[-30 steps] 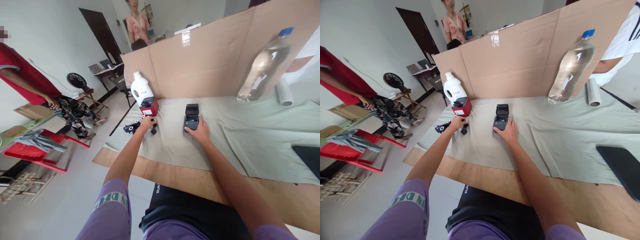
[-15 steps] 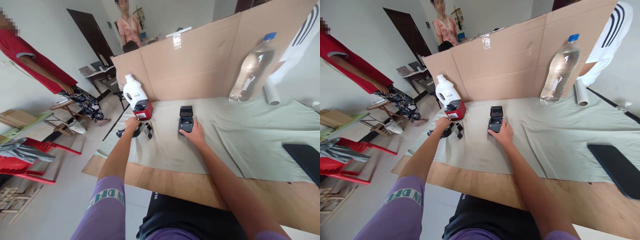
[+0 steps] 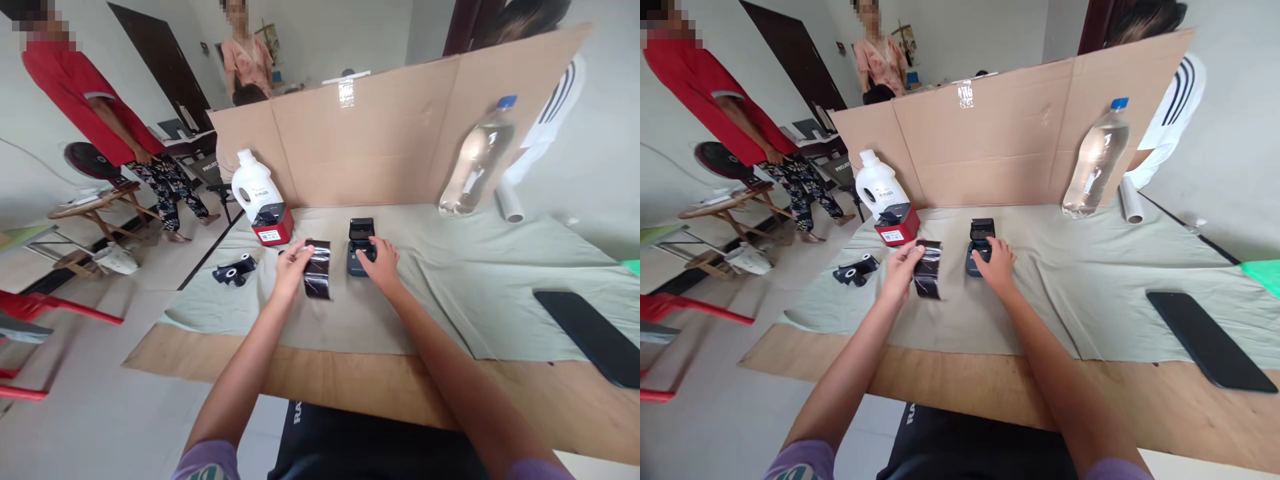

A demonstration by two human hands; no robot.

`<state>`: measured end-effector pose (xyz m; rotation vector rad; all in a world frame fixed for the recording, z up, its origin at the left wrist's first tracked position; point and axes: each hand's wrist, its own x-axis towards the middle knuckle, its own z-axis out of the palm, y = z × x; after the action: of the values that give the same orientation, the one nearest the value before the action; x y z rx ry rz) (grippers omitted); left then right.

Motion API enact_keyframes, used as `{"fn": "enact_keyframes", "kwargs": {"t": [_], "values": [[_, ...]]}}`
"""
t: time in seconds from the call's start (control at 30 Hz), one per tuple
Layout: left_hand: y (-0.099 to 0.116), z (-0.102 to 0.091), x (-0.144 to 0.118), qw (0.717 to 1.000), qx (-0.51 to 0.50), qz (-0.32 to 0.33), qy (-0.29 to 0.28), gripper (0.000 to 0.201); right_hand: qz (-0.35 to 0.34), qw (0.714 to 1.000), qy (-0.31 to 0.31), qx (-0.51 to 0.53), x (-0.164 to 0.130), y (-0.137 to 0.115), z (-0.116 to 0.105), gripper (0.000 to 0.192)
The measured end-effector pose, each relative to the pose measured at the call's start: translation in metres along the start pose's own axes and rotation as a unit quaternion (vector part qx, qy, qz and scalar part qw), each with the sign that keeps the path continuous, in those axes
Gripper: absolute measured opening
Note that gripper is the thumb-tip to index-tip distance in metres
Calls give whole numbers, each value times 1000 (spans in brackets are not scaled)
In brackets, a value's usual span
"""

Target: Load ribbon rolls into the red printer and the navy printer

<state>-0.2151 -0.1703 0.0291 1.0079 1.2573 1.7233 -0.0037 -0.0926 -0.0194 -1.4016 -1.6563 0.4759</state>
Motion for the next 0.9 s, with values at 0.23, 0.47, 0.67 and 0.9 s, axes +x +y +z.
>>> {"fn": "enact_keyframes", "kwargs": {"t": [0.23,0.47,0.67,0.9], "values": [[-64,76,4,988,-142,-51,-46,70,-64,948,-291,109,60,-31,-42,29],[-90,83,-22,987,-119,-77,-79,74,-117,880,-459,-44,77,-18,-53,26],[-90,85,-34,987,-54,-75,-134,79,-140,937,-285,-144,88,-1,-44,29],[-87,81,-33,985,-16,-128,-117,76,-127,954,-241,-127,87,14,-19,32]]}}
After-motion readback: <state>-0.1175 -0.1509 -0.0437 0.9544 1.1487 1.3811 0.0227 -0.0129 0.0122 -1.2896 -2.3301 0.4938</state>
